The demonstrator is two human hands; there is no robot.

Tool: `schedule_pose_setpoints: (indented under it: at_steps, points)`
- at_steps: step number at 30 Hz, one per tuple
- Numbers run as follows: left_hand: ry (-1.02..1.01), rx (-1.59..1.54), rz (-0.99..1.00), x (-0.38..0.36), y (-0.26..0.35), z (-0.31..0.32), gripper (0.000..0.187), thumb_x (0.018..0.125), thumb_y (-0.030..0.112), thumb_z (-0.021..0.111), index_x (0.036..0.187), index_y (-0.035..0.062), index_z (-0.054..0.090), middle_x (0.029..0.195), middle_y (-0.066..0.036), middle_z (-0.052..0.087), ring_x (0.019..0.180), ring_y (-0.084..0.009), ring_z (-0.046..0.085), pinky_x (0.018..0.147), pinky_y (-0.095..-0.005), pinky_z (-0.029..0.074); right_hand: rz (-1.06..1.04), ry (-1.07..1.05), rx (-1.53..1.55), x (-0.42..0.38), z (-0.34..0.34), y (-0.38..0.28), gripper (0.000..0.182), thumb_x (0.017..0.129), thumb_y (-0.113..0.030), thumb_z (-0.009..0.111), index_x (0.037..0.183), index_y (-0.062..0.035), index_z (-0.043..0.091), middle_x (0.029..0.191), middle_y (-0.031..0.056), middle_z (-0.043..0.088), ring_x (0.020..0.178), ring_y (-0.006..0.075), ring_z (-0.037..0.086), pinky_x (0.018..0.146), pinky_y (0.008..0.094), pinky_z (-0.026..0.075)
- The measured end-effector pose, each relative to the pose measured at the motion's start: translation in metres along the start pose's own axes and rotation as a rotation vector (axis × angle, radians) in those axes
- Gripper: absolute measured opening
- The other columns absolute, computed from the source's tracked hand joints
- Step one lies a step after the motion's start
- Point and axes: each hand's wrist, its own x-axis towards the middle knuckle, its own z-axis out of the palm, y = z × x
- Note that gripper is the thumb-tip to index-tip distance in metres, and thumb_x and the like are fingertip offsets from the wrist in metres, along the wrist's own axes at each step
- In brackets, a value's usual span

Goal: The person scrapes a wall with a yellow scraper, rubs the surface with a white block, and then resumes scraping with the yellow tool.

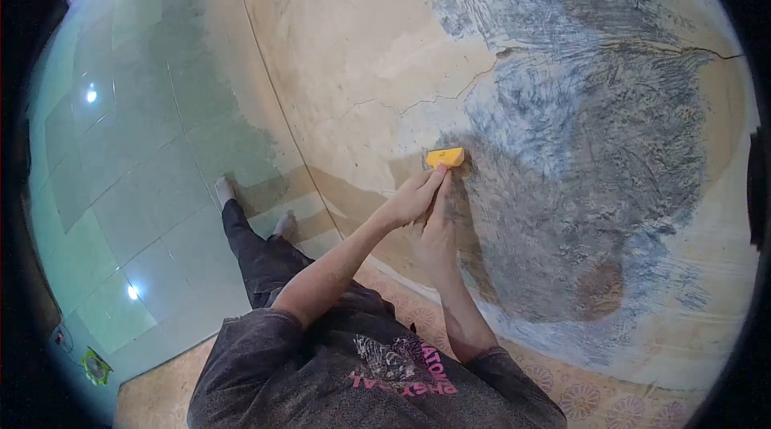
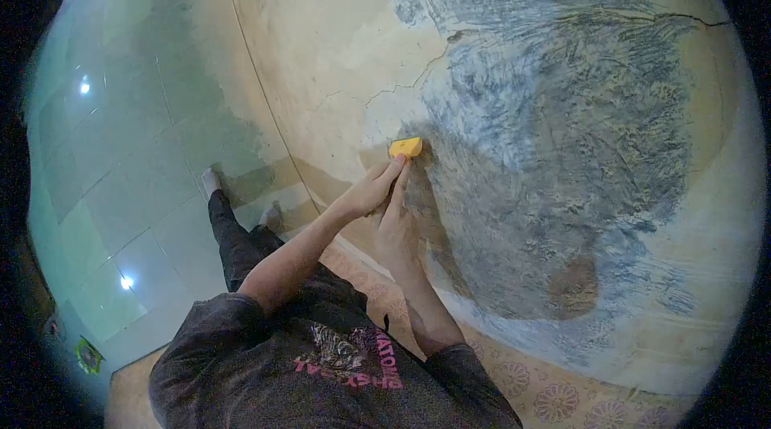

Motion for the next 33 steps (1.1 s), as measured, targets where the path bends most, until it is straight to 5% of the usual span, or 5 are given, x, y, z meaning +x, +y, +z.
schedule_pose_setpoints:
  at_steps: [6,14,18,20,33]
  points:
    - [-0.081,0.228,-0.029,0.000,0.010,-0.012,0.057,0.099,0.052,0.042,0.093,-0.0025,0.058,0.078,-0.002,0.057,0.074,-0.0099,0.049,0.066,-0.0291,0.044,-0.254,0.146,0.079,0.002,0.012,0.022,0.077,0.089,-0.012,0.058,0.151,-0.0063,0.013,0.098,0.0297,0.063,0.082,0.0430,0.065,0.069,0.0467,0.052]
    - [0.018,0.457,0.097,-0.008,0.025,-0.022,0.046,0.097,0.041,0.053,0.103,-0.0033,0.063,0.066,-0.005,0.059,0.060,-0.0117,0.055,0.057,-0.0307,0.045,0.214,-0.114,0.275,0.006,0.044,0.049,0.026,0.093,-0.016,0.054,0.114,-0.0007,0.050,0.086,0.0167,0.064,0.077,0.0257,0.066,0.063,0.0378,0.050]
    - [-0.074,0.385,0.091,0.002,0.007,-0.040,0.048,0.097,0.043,0.052,0.099,-0.0037,0.065,0.066,-0.005,0.061,0.061,-0.0119,0.057,0.058,-0.0303,0.046,0.169,0.015,0.208,0.017,0.076,0.054,0.022,0.094,-0.017,0.053,0.107,0.0002,0.056,0.076,0.0154,0.065,0.066,0.0274,0.065,0.059,0.0383,0.048]
    - [-0.149,0.429,-0.096,0.003,0.014,-0.052,0.052,0.097,0.045,0.050,0.093,-0.0042,0.066,0.063,-0.005,0.060,0.062,-0.0114,0.058,0.058,-0.0307,0.047,0.129,-0.128,0.233,0.019,0.079,0.050,0.032,0.095,-0.027,0.053,0.097,0.0043,0.058,0.076,0.0285,0.063,0.074,0.0446,0.064,0.062,0.0486,0.049]
    - [-0.024,0.885,-0.058,0.016,-0.008,-0.063,0.056,0.098,0.048,0.044,0.084,-0.0020,0.065,0.062,-0.018,0.058,0.060,-0.0290,0.062,0.060,-0.0404,0.048,0.111,0.093,0.410,0.025,0.153,0.048,0.031,0.093,-0.024,0.054,0.089,0.0067,0.058,0.074,0.0287,0.062,0.076,0.0450,0.064,0.061,0.0473,0.049]
